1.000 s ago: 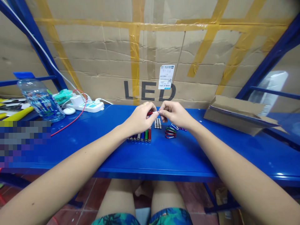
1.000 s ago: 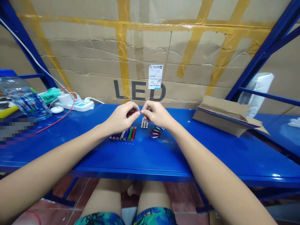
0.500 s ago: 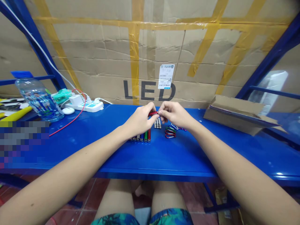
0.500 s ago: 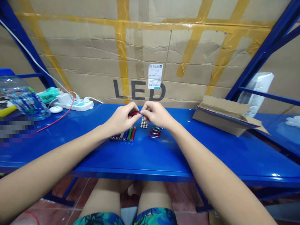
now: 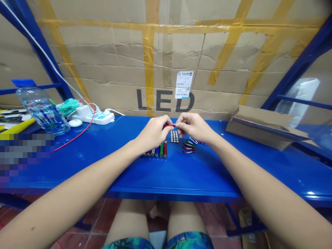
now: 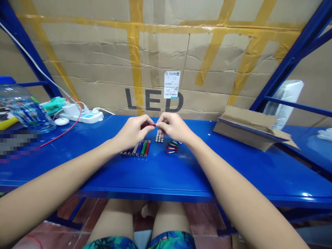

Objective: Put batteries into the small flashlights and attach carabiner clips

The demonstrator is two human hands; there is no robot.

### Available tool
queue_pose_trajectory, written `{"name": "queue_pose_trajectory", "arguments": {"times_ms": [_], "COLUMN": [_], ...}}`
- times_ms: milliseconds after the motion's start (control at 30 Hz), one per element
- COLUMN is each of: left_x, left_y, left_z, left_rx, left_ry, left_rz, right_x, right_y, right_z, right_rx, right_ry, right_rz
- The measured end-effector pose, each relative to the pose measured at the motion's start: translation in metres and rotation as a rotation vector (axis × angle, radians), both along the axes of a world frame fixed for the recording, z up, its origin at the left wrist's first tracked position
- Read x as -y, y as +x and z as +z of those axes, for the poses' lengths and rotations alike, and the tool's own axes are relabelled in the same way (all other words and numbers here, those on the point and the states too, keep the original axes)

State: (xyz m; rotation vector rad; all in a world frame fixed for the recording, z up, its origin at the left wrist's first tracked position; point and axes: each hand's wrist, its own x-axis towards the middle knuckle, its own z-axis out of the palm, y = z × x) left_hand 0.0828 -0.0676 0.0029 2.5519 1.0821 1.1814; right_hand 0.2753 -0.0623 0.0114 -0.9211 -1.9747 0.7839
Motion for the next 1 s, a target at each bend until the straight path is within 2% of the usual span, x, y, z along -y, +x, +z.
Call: {"name": "queue_pose_trajectory", "arguments": {"times_ms": [167, 400, 633, 833, 1000], "left_x": [0.002, -0.003, 0.001, 0.003, 0.006], "left_y": [-0.001, 0.002, -0.001, -0.002, -0.003], "left_z": [-0.002, -0.002, 0.001, -0.004, -0.004], "left_rx": [0.0, -0.064, -0.107, -0.121, -0.206], "left_ry": [0.085, 0.147, -0.038, 0.148, 0.258], "left_rz": [-0.038, 0.02, 0.034, -0.023, -0.002], "right_x": [0.003, 0.003, -0.002, 0.002, 0.007], "right_y": [-0.001, -0.002, -0.001, -0.002, -0.004], "right_z": [0.002, 0.003, -0.006, -0.002, 0.004], "right_rx": [-0.023, -0.01, 0.04, -0.008, -0.036], "right_ry": [-0.07, 0.008, 0.119, -0.045, -0.124], "right_rz": [0.035, 0.009, -0.003, 0.041, 0.071]}}
